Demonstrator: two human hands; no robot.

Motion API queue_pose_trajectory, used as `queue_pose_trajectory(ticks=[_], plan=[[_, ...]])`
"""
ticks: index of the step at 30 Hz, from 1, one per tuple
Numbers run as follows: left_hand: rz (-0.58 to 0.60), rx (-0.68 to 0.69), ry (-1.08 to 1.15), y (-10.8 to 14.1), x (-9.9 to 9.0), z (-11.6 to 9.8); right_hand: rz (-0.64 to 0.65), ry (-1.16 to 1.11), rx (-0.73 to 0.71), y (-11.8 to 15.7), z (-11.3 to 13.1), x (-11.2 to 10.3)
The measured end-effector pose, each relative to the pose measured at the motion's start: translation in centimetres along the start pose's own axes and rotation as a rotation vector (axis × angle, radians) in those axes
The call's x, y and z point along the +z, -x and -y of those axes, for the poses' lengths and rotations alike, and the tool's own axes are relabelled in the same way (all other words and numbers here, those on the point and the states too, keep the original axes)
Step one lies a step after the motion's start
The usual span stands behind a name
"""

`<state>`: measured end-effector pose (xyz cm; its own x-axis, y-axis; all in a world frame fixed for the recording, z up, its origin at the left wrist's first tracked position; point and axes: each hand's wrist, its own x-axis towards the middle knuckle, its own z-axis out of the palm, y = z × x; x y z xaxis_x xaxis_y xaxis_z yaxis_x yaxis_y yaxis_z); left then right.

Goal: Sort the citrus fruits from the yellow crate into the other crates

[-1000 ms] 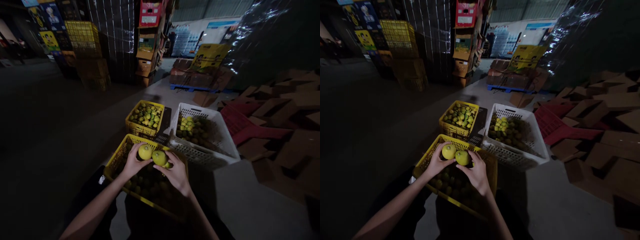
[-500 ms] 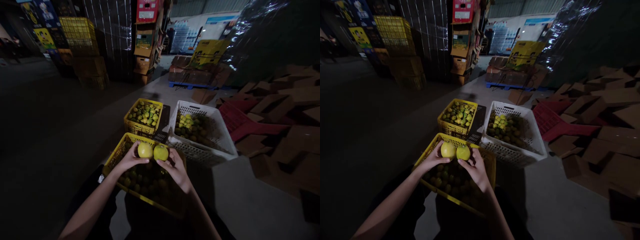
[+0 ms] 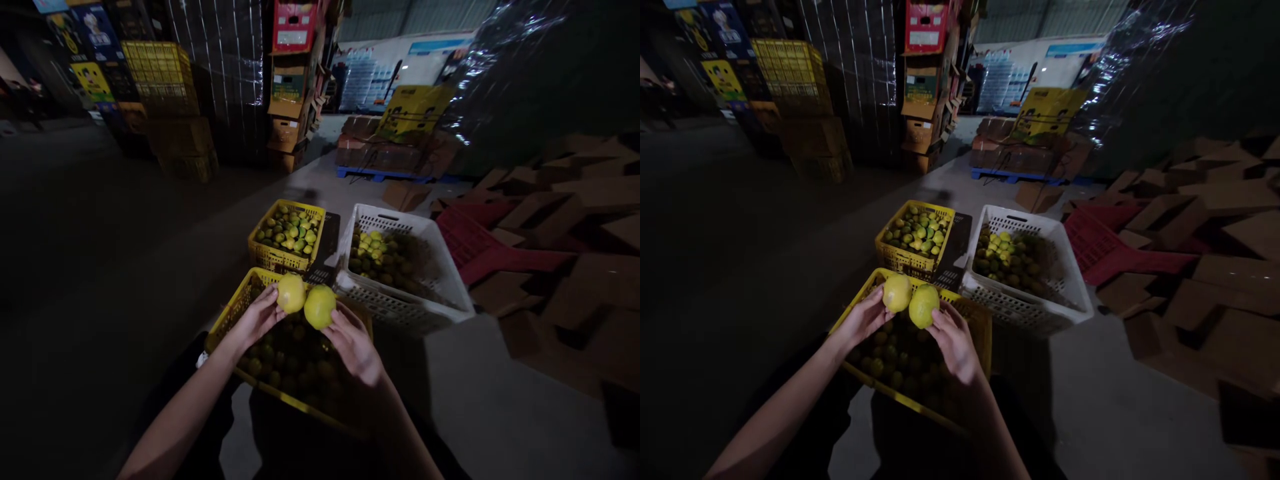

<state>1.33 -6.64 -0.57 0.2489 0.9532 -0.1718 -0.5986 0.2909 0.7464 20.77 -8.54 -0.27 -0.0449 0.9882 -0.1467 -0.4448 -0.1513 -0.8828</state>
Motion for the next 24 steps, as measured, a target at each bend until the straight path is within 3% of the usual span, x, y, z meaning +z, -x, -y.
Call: queue_pose_trajectory(ticks=[5,10,15,24], plan=[[-0.037,-0.031,-0.012,-0.1,0.3,-0.2,0.03,0.016,0.041,0.0,0.4,0.1],[0.039,-0.036,-0.064,0.1,0.5,0.4,0.0,0.013,0.034,-0.1,0.9,0.0],[-0.082,-0.035,-0.092,0.1,0.6,1.6,0.035,0.083,0.057,0.4,0.2,0.5],[-0.091,-0.143,0.095,-1.1,1.0,2.1,0.084,0.136,0.115,0.2,0.2,1.1]])
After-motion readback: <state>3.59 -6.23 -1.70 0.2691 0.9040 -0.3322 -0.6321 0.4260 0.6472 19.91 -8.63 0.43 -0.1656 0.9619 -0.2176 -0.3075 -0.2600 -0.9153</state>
